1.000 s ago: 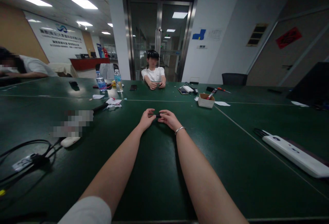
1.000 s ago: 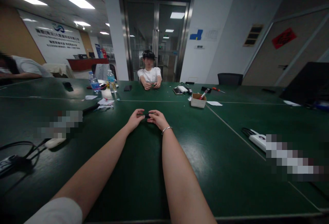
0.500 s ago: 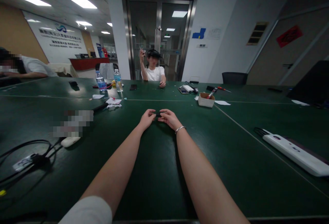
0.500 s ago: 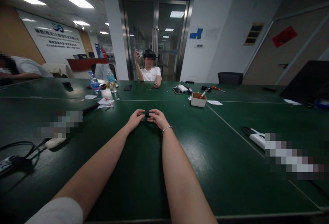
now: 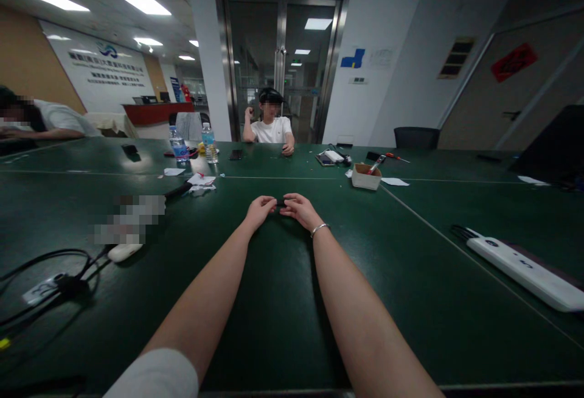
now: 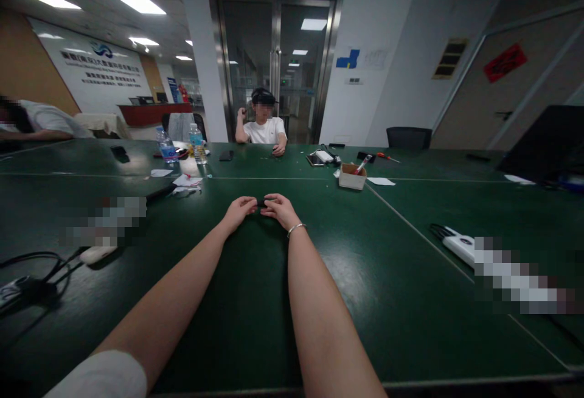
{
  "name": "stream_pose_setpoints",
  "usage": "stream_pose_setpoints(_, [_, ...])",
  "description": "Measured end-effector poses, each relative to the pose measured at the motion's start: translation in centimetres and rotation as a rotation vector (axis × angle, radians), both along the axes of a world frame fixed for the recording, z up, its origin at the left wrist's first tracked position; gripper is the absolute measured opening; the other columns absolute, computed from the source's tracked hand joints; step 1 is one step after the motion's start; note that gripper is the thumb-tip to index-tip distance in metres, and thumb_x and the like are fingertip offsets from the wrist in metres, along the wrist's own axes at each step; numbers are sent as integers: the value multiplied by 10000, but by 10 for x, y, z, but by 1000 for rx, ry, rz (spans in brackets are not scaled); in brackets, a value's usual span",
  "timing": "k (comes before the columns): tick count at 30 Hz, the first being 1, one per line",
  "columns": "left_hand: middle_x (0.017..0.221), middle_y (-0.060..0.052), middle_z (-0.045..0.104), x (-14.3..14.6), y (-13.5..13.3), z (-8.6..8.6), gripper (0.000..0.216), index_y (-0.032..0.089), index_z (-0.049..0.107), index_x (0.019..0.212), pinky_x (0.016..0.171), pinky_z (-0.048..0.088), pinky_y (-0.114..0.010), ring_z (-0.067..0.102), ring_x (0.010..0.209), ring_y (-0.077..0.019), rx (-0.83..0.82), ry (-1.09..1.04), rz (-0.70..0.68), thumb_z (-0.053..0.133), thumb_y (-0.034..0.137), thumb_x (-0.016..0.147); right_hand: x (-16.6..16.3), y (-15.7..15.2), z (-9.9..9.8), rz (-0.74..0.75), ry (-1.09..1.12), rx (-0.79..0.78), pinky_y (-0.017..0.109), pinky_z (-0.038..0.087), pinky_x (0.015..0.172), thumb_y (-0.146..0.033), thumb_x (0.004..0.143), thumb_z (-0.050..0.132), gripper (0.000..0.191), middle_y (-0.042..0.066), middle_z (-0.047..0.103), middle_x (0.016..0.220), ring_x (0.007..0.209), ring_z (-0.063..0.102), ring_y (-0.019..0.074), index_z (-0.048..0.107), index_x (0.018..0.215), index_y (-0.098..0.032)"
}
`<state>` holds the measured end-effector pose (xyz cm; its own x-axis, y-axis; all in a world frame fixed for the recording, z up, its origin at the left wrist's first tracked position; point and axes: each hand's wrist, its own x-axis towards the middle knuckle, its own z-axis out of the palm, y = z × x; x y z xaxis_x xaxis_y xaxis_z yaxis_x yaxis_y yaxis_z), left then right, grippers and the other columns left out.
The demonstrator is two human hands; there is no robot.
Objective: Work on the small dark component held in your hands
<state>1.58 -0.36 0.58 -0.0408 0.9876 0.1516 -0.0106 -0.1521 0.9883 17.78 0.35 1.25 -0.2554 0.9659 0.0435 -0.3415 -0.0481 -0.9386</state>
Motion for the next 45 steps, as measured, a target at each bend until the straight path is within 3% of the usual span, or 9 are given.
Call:
stream_pose_setpoints(3, [651,-32,639,-1,-1,-1,228,127,646,771,695,489,-314,596,625,-138,-9,15,-30,707,333,696,0,0,0,0,1,-2,269,595,632,-60,768,643,177,-13,635,638,565,679,131,594,910,-153])
stream_pose_setpoints(13, [894,-74,704,-4,-5,1,221,145,676,854,896,474,-392,654,846,-181,180,53,-30,728,215,651,0,-1,6,-32,-140,-66,224,525,413,-223,840,611,118,11,613,599,396,564,95,541,890,-141])
stream_pose_setpoints(17, [906,-86,706,-5,-2,-1,199,140,679,845,900,473,-399,654,857,-186,179,55,7,718,201,660,2,-4,9,43,-5,1,268,588,565,-79,719,661,495,-30,639,819,570,670,115,472,1138,-262])
stream_pose_setpoints(23, [888,-77,708,-5,-2,0,177,148,677,823,897,478,-395,653,849,-182,191,86,19,720,191,658,0,-4,10,25,-162,-52,218,510,413,-220,819,592,187,3,599,652,416,566,94,530,985,-162])
stream_pose_setpoints(26, [896,-75,709,-5,-2,0,174,152,677,831,893,483,-392,653,855,-183,190,95,48,715,201,669,0,-4,10,52,-64,4,246,565,512,-110,735,639,425,-20,620,797,514,624,94,492,1110,-244])
stream_pose_setpoints(31, [878,-72,709,-5,0,-3,177,157,677,824,880,491,-392,654,837,-184,196,102,48,723,210,663,0,-4,11,44,-130,-56,210,520,430,-228,814,593,193,5,610,701,425,560,78,517,984,-176])
stream_pose_setpoints(36, [922,-92,705,-6,-1,-2,172,154,676,844,883,486,-402,654,859,-193,179,114,70,707,212,685,1,-3,10,54,-63,0,250,570,515,-110,704,659,464,-40,613,814,507,619,87,459,1092,-268])
stream_pose_setpoints(41, [903,-86,703,-6,-1,-1,164,153,673,846,878,489,-393,651,846,-188,184,123,67,699,202,692,0,-1,8,45,-159,-28,214,529,431,-242,796,595,251,0,616,742,434,558,71,488,1019,-199])
stream_pose_setpoints(45, [912,-85,701,-7,0,-1,155,155,676,843,872,490,-387,646,854,-188,172,126,96,696,191,694,1,-2,8,48,-84,23,251,576,515,-91,698,635,529,-24,603,935,502,605,64,438,1145,-296])
